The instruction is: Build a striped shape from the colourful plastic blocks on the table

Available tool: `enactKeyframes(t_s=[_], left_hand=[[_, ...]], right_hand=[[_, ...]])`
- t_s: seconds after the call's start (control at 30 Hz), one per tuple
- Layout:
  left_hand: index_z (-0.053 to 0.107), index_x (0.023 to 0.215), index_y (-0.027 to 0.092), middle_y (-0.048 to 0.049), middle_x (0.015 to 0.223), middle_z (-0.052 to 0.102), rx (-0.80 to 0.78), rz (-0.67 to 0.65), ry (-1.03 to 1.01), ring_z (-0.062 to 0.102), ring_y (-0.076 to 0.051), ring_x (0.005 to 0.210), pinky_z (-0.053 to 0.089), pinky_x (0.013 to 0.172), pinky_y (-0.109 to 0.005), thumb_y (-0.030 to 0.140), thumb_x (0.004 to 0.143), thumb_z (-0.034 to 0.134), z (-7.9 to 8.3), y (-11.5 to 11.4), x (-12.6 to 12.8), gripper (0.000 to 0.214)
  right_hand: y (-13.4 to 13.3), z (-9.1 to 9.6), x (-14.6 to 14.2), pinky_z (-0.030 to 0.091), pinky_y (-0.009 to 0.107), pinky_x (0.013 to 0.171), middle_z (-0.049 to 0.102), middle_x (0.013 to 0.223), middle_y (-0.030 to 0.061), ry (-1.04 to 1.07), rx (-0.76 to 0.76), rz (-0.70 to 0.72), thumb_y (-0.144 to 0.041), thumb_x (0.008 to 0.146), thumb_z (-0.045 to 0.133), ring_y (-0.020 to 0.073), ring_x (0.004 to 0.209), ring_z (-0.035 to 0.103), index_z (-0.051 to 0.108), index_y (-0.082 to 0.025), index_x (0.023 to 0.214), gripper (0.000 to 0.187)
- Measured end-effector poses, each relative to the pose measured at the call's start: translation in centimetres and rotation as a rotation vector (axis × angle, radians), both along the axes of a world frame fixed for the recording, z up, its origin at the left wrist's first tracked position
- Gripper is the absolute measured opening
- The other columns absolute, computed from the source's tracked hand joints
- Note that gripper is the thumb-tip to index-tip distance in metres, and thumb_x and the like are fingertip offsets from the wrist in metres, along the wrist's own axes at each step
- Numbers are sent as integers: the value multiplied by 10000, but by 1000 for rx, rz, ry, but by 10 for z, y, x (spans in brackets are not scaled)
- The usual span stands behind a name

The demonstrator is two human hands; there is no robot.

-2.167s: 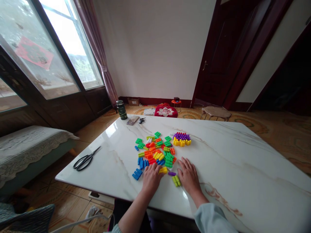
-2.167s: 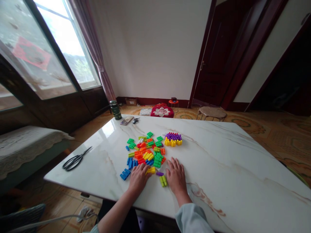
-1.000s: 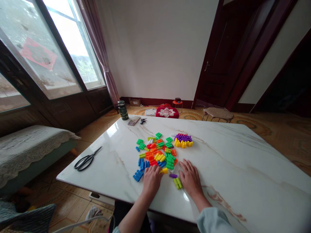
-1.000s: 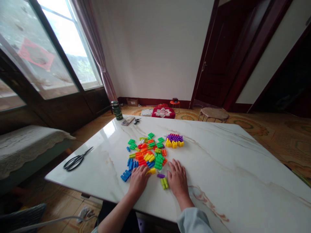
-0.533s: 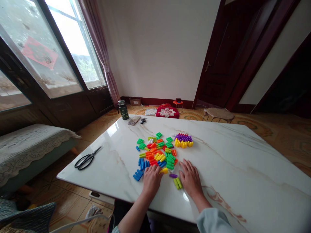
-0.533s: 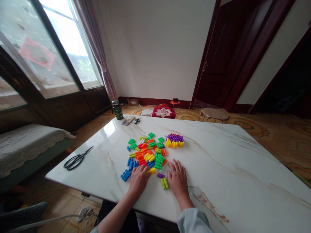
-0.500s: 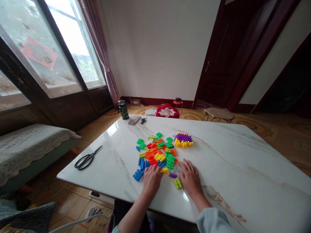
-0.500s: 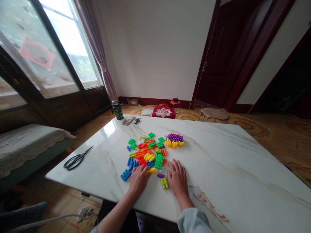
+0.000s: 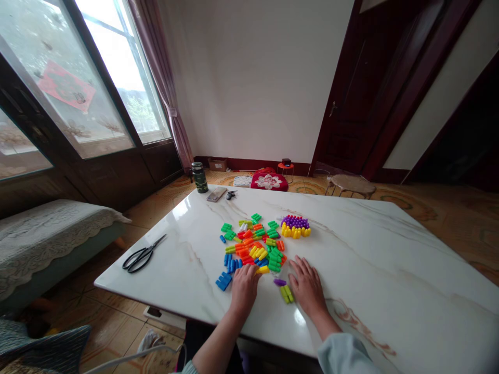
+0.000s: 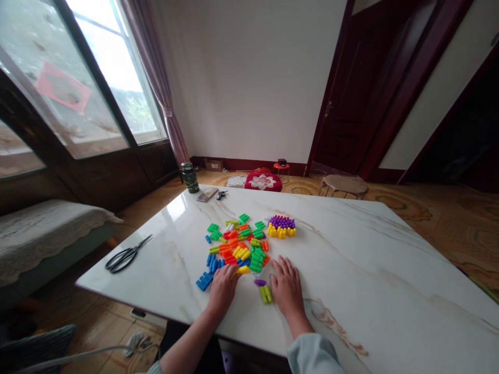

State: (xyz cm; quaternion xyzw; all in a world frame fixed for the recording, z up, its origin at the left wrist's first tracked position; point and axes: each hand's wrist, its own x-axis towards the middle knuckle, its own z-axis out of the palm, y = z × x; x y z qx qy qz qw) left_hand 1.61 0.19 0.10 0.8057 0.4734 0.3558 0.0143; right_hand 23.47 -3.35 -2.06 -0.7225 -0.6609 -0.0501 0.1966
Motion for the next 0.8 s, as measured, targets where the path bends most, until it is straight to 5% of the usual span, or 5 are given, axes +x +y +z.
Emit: enactKeyframes(t_s=[0.17,0.3,0.43,0.53,0.8], left_hand=[[608,960,198,-58,846,686,8,4,-16,658,-200,799,475,697,-312,261,960,413,-9,5,2,206],[602,932,195,-56,830,683,15,-1,-22,663,-199,791,482,704,-315,255,958,407,-13,8,3,205],[599,918,190,-55,806,678,24,3,-19,661,-200,778,485,699,-318,248,957,397,-13,8,3,214],[600,908,189,-53,793,677,42,2,-9,661,-199,767,487,690,-316,243,957,388,-11,7,3,225],[602,878,194,-49,766,679,91,-4,7,664,-190,723,487,656,-301,237,961,363,-14,10,3,257]], right_hand=[[11,10,8,405,426,1008,610,1287,101,148,27,15,-228,866,460,267,1215,523,652,-182,1165,359],[40,48,-9,458,343,935,672,1111,113,220,56,10,-178,874,425,217,1054,600,659,-150,1096,323],[73,77,-47,438,277,956,656,1163,66,174,-34,196,-67,767,504,181,1093,578,649,-193,1113,396],[87,83,-69,448,276,925,685,1115,54,115,-127,275,-5,701,511,192,1061,599,660,-210,1110,481],[95,82,-83,454,264,809,683,1061,98,-13,-240,299,5,811,384,182,955,625,642,-180,1086,420]])
